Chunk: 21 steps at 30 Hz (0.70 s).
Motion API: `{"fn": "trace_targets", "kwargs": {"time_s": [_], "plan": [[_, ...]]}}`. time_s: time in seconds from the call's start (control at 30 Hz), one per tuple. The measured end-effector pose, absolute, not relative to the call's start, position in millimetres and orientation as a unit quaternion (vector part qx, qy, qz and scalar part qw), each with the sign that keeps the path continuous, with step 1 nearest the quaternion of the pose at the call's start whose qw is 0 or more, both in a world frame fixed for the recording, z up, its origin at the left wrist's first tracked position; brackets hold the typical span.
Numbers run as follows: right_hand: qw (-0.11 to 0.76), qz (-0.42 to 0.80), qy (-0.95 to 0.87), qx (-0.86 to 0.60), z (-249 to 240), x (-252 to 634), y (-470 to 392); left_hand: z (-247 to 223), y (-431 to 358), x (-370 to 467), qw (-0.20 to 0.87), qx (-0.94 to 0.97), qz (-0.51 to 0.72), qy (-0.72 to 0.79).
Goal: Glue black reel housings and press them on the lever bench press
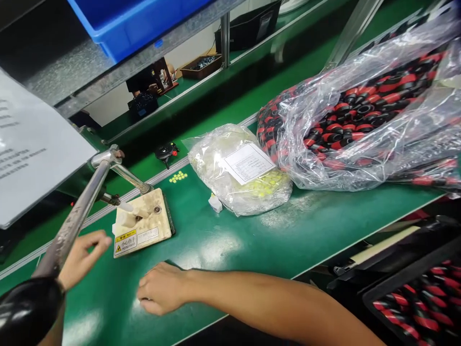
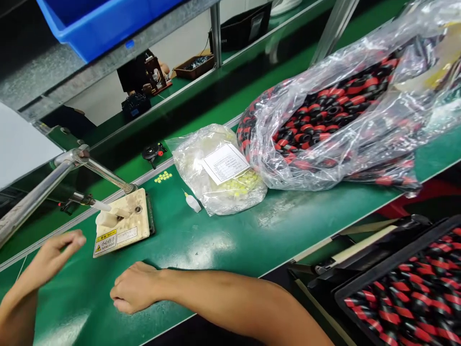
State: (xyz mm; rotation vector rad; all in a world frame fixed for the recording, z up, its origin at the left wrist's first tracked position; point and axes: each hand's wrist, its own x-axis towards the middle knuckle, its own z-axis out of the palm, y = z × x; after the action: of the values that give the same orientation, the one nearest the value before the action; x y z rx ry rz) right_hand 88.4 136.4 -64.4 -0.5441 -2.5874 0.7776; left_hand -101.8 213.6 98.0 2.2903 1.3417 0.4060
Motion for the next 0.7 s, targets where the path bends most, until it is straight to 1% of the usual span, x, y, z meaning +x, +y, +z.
{"fn": "trace_targets", "kwargs": {"time_s": [0.07, 0.1, 0.13, 0.23, 0.3, 0.37, 0.4, 0.53, 0.7], "plan": [[0.187, 0.271, -0.924, -0.196, -63.1, 88.5, 136.3, 95.5, 189.2, -74.3, 0.225, 0.887, 0.043, 0.402], [0.183, 0.269, -0.925, -0.198, -62.8, 88.4, 136.1, 91.3, 184.4, -55.5, 0.207, 0.905, 0.017, 0.370], [0.181, 0.268, -0.925, -0.199, -62.8, 88.0, 135.8, 85.1, 185.7, -34.7, 0.168, 0.921, 0.021, 0.351], [0.182, 0.272, -0.924, -0.197, -63.8, 86.2, 134.6, 58.7, 224.4, 27.8, 0.045, 0.943, 0.014, 0.328], [0.177, 0.277, -0.924, -0.196, -64.1, 85.6, 133.8, 40.4, 267.2, 62.1, 0.004, 0.937, -0.035, 0.348], [0.167, 0.285, -0.923, -0.198, -63.3, 86.2, 133.1, 26.1, 309.4, 87.6, 0.005, 0.908, -0.115, 0.403], [0.163, 0.289, -0.922, -0.200, -62.4, 87.0, 132.8, 20.9, 327.5, 96.9, 0.009, 0.900, -0.121, 0.417], [0.155, 0.294, -0.921, -0.202, -57.9, 89.9, 131.6, 9.3, 374.1, 113.4, 0.008, 0.876, -0.107, 0.470], [0.142, 0.277, -0.926, -0.213, -58.5, 88.8, 131.4, 7.2, 394.8, 116.1, 0.004, 0.852, -0.074, 0.518]]}}
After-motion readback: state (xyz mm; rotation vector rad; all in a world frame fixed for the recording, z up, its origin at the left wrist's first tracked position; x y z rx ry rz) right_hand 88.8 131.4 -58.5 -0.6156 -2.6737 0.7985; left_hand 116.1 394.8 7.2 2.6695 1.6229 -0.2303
